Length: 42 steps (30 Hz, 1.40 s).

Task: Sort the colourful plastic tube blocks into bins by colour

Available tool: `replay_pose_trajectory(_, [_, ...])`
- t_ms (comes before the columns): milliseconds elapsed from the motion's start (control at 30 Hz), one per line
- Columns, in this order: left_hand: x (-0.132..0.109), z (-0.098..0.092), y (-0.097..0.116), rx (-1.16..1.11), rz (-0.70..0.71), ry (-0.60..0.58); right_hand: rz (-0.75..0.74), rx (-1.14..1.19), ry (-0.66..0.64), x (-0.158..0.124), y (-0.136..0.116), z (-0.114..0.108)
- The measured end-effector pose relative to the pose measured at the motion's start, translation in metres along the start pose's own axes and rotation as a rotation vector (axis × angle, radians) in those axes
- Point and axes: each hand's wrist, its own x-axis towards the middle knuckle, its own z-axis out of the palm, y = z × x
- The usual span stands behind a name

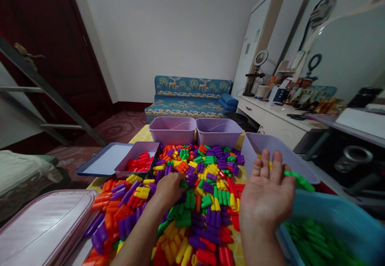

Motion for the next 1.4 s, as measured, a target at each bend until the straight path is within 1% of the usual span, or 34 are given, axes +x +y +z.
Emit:
replay_pose_trajectory(67, [0.002, 0.001, -0.001, -0.04, 0.001, 0.033, 0.008, -0.078, -0.034, 0.002, 0.004, -0.004])
replay_pose_trajectory(133, [0.004, 0.002, -0.001, -0.132, 0.014, 0.072, 0.045, -0.173, -0.07, 0.001, 0.016, -0.007])
replay_pose_trajectory(233, [0.011, 0.006, -0.001, -0.347, 0.048, 0.114, 0.107, -0.317, -0.116, -0.007, 0.044, -0.01])
replay_pose_trajectory(300, [0.016, 0.01, -0.003, -0.425, 0.087, 0.167, 0.153, -0.427, -0.218, -0.014, 0.065, -0.014])
replay_pose_trajectory(367, [0.02, 0.014, -0.006, -0.378, 0.12, 0.259, 0.218, -0.545, -0.396, -0.023, 0.086, -0.019])
replay_pose_trajectory(433, [0.022, 0.016, -0.01, -0.245, 0.117, 0.345, 0.268, -0.657, -0.6, -0.031, 0.103, -0.025])
replay_pose_trajectory(467, [0.023, 0.017, -0.012, -0.175, 0.106, 0.366, 0.277, -0.708, -0.689, -0.036, 0.111, -0.028])
replay_pose_trajectory(533, [0.023, 0.018, -0.015, -0.06, 0.101, 0.355, 0.257, -0.794, -0.823, -0.044, 0.121, -0.033])
replay_pose_trajectory(600, [0.023, 0.019, -0.016, 0.004, 0.12, 0.302, 0.211, -0.85, -0.893, -0.049, 0.126, -0.036])
replay_pose_trajectory(667, [0.023, 0.021, -0.016, 0.006, 0.138, 0.249, 0.171, -0.877, -0.91, -0.051, 0.126, -0.038])
replay_pose_trajectory(767, [0.022, 0.023, -0.014, -0.088, 0.127, 0.208, 0.155, -0.888, -0.915, -0.051, 0.124, -0.038])
replay_pose_trajectory(933, [0.02, 0.023, -0.013, -0.244, 0.103, 0.242, 0.151, -0.892, -0.928, -0.049, 0.121, -0.036])
replay_pose_trajectory(1100, [0.018, 0.022, -0.01, -0.311, 0.256, 0.233, 0.129, -0.921, -0.944, -0.048, 0.122, -0.037])
replay_pose_trajectory(1167, [0.019, 0.024, -0.009, -0.361, 0.28, 0.264, 0.135, -0.925, -0.967, -0.047, 0.124, -0.039])
replay_pose_trajectory(1233, [0.022, 0.027, -0.009, -0.45, 0.248, 0.317, 0.161, -0.917, -0.972, -0.047, 0.124, -0.039])
replay_pose_trajectory(1300, [0.026, 0.031, -0.011, -0.588, 0.189, 0.351, 0.177, -0.921, -0.966, -0.047, 0.123, -0.039])
replay_pose_trajectory(1400, [0.03, 0.034, -0.014, -0.878, 0.134, 0.339, 0.177, -0.919, -0.985, -0.046, 0.117, -0.035])
